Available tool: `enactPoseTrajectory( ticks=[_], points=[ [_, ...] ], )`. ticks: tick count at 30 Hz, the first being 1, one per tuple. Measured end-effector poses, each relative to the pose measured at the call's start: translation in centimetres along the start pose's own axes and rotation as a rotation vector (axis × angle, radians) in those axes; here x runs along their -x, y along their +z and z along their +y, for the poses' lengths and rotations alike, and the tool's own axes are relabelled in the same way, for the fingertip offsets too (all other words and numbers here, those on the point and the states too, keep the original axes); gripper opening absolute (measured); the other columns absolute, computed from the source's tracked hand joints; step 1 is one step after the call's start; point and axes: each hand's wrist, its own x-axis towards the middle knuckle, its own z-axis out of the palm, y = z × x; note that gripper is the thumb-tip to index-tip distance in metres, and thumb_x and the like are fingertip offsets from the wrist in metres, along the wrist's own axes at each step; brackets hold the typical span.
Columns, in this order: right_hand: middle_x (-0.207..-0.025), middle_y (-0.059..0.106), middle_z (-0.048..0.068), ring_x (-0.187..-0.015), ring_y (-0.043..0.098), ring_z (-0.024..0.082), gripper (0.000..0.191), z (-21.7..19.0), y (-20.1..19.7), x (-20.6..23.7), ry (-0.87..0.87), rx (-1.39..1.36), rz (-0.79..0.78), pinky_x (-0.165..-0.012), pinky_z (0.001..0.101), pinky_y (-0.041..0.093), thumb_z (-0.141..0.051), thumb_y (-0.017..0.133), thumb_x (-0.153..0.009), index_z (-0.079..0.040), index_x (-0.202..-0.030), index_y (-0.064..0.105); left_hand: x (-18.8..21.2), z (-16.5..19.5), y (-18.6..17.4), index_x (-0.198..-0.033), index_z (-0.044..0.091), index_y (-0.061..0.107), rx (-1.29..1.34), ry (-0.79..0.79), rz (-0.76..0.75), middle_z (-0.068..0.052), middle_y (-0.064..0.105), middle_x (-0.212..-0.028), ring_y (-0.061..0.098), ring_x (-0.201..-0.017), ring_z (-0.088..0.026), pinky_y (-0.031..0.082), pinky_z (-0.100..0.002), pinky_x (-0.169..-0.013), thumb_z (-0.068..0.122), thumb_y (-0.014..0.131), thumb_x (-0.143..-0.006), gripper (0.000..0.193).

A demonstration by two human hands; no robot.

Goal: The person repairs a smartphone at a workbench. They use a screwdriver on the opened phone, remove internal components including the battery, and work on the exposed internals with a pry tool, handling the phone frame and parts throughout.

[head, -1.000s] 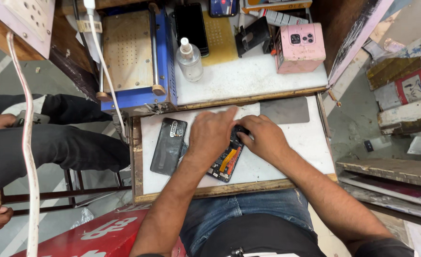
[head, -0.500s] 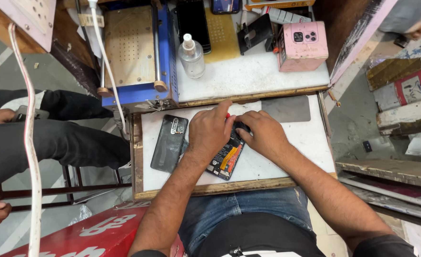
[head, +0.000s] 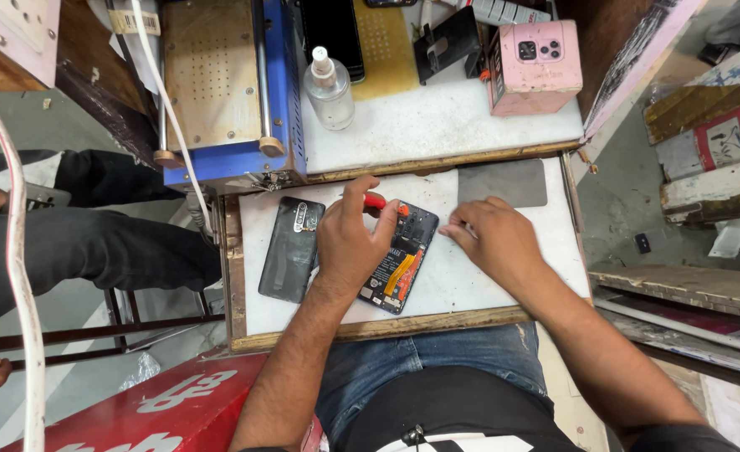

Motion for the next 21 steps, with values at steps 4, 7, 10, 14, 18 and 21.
enactPoseTrajectory(
  ticks=[4,7,10,14,18,21],
  points=[
    [-0.089,0.073,0.004,-0.087,0.067,0.027,0.015,0.8,-1.0,2.1,-0.068,0.068,0.010,-0.076,0.0399,0.055,-0.026,0.075,-0.087,-0.012,-0.093,0.076,0.5,0.2,0.0,-0.122,0.007,0.057,-0.045,0.081,-0.047,-0.008,0.070,-0.079,0.071,-0.074,-0.030,0.056,-0.042,-0.071,0.014,0.082,-0.089,0.042],
    [-0.098,0.074,0.005,-0.094,0.068,0.027,0.015,1.3,-1.4,2.9,-0.063,0.042,0.063,-0.079,0.0390,0.055,-0.020,0.073,-0.088,-0.012,-0.100,0.077,0.9,0.2,0.2,-0.122,0.006,0.057,-0.077,0.136,-0.011,-0.006,0.069,-0.078,0.070,-0.073,-0.028,0.057,-0.041,-0.075,0.012,0.081,-0.090,0.040],
    [-0.102,0.075,0.005,-0.098,0.068,0.027,0.014,1.4,-1.6,3.1,-0.048,0.015,0.102,-0.083,0.0387,0.055,-0.017,0.073,-0.089,-0.012,-0.101,0.078,1.1,-0.3,0.2,-0.121,0.006,0.057,-0.109,0.125,-0.011,-0.005,0.070,-0.079,0.070,-0.072,-0.026,0.058,-0.040,-0.076,0.011,0.080,-0.089,0.040],
    [-0.104,0.076,0.005,-0.096,0.068,0.025,0.013,0.6,-0.9,2.6,-0.073,-0.050,0.105,-0.082,0.0375,0.056,-0.014,0.074,-0.089,-0.012,-0.101,0.078,1.1,-0.6,0.4,-0.123,0.006,0.056,-0.127,0.109,-0.032,-0.005,0.070,-0.079,0.071,-0.071,-0.022,0.059,-0.039,-0.079,0.012,0.080,-0.092,0.040],
    [-0.105,0.076,0.004,-0.092,0.066,0.024,0.013,-0.8,0.2,1.9,-0.118,-0.066,0.102,-0.078,0.0365,0.055,-0.016,0.076,-0.089,-0.012,-0.101,0.079,1.0,-0.3,0.3,-0.124,0.005,0.055,-0.132,0.116,-0.050,-0.006,0.070,-0.079,0.071,-0.073,-0.025,0.059,-0.040,-0.080,0.011,0.079,-0.091,0.041],
    [-0.109,0.076,0.004,-0.097,0.063,0.025,0.018,-1.7,0.8,1.5,-0.167,-0.084,0.114,-0.082,0.0370,0.054,-0.016,0.078,-0.087,-0.010,-0.104,0.078,0.7,0.4,-0.2,-0.129,0.006,0.056,-0.027,0.187,-0.165,-0.011,0.072,-0.096,0.072,-0.088,-0.029,0.058,-0.040,-0.084,0.002,0.071,-0.091,0.041]
  ],
)
